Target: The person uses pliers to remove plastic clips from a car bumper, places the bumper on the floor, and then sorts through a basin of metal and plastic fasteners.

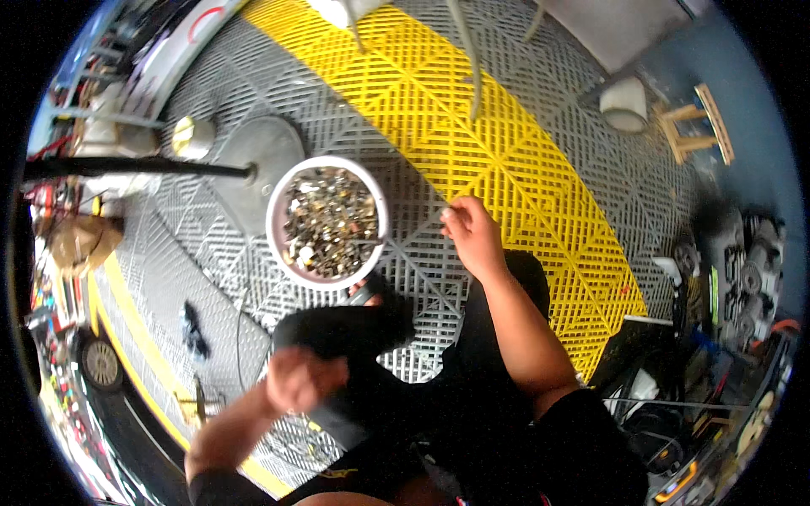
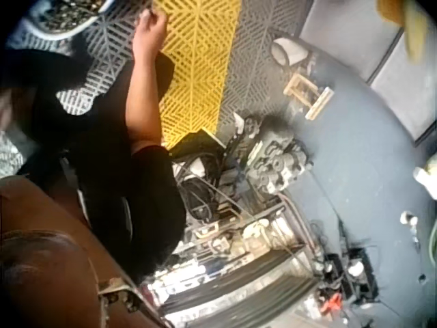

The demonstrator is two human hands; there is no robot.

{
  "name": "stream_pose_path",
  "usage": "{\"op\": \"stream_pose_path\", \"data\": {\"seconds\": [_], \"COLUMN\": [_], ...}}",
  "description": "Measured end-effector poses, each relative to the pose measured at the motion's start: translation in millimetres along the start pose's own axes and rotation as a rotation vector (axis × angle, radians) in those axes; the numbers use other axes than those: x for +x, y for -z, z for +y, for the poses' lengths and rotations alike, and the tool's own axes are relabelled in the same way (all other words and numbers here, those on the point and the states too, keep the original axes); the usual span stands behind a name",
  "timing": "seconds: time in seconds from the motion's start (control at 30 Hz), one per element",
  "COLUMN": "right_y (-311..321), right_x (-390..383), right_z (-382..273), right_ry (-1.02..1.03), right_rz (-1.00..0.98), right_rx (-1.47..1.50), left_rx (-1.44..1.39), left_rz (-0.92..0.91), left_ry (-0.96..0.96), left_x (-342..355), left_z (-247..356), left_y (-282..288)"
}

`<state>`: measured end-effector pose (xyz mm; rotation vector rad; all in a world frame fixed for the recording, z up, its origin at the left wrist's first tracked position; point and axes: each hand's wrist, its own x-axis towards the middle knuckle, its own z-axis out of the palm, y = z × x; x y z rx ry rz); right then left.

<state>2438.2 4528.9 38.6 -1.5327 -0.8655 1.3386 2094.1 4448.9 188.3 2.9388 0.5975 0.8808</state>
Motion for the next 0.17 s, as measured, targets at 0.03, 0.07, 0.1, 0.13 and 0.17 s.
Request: {"op": "stream_pose_path", "data": {"seconds": [0.03, 0.07, 0.1, 0.13, 0.17], "right_y": [7, 15, 11, -4, -20], "right_x": [-4, -8, -12, -20, -30], "right_z": [5, 15, 16, 10, 19], "right_ry": [-0.018, -0.038, -0.075, -0.124, -0.130], "right_rz": [0.064, 0.140, 0.161, 0.144, 0.124], "right_rx": [-0.059, -0.120, -0.216, -0.205, -0.315], "left_rx": [-0.083, -0.260, -0.283, -0.266, -0.181], "left_rz": [-0.085, -0.142, -0.217, -0.238, -0.331], "left_ry": [0.011, -0.006, 0.020, 0.098, 0.180], "left_x": [18, 43, 54, 53, 36], "left_z": [-23, -48, -58, -59, -50], "left_y": [0, -7, 2, 10, 23]}}
